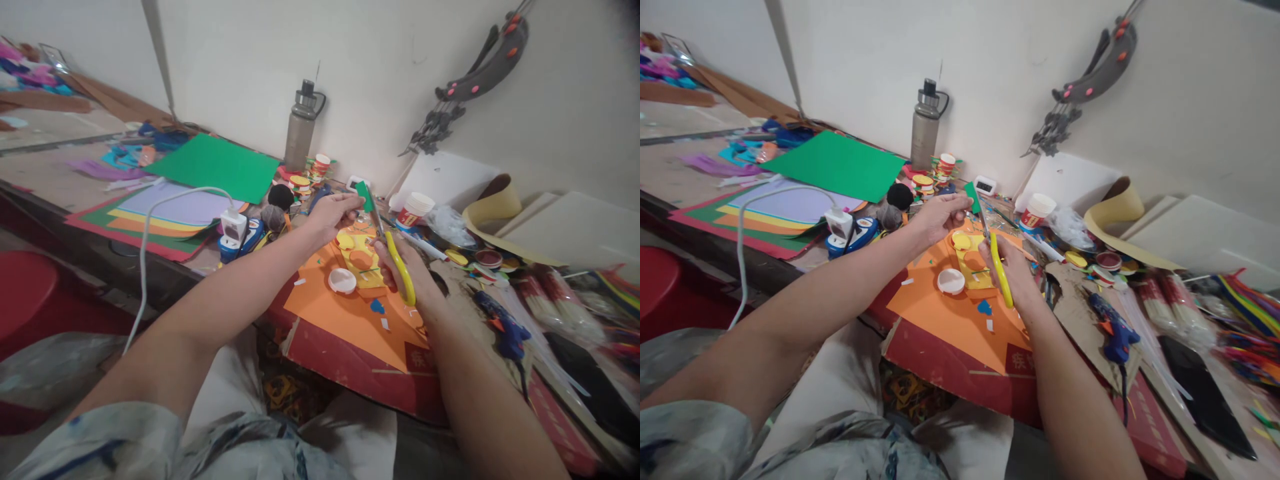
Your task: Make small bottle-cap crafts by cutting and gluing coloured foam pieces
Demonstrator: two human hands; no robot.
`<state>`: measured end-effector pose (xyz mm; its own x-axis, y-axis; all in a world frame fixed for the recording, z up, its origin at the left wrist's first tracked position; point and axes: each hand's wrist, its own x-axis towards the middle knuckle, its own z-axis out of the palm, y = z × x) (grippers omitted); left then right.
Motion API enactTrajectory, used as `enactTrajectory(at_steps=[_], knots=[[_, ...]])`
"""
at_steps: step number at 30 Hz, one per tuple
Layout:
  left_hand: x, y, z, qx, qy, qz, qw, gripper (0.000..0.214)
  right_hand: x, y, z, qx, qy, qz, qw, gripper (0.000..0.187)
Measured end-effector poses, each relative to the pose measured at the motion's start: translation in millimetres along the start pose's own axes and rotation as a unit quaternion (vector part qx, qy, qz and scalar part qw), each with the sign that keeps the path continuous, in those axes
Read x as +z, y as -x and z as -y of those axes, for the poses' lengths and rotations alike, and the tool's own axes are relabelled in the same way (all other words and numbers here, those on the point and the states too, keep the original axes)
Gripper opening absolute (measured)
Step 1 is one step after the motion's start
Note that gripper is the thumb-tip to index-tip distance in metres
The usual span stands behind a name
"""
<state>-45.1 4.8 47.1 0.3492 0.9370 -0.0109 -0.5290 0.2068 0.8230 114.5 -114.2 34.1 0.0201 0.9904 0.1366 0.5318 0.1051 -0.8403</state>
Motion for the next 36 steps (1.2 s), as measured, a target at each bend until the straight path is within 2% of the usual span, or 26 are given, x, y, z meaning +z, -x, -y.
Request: enactTrajectory(at_steps=[7, 12, 19, 25, 31, 36], knots=[[2.5, 4.2, -3.5, -0.001, 0.009, 0.008, 1.0, 0.027, 2.6, -3.7, -6.1, -0.019, -0.007, -0.02, 1.0, 0.067], [5.1, 9.2, -7.2, 0.003, 0.008, 0.004, 1.0, 0.029, 2.9, -7.0, -10.5, -0.012, -0.01, -0.036, 0.999, 0.061], [3.8, 7.7, -4.5, 0.023, -0.005, 0.003, 1.0, 0.026, 6.3, -5.3, -6.5, 0.051, -0.059, -0.03, 0.996, 0.059], [0.5, 3.7, -4.1, 0.029, -0.003, 0.012, 1.0, 0.028, 5.4, -4.1, -5.7, 0.06, -0.051, -0.037, 0.996, 0.059], [-1.6, 3.9, -5.4, 0.006, -0.024, 0.044, 0.999, 0.029, 1.5, -6.5, -13.9, -0.005, 0.015, -0.039, 0.999, 0.054], [-2.1, 3.4, -4.5, 0.005, -0.038, 0.066, 0.997, 0.028, 1.9, -6.6, -14.8, -0.031, 0.024, -0.045, 0.998, 0.053]])
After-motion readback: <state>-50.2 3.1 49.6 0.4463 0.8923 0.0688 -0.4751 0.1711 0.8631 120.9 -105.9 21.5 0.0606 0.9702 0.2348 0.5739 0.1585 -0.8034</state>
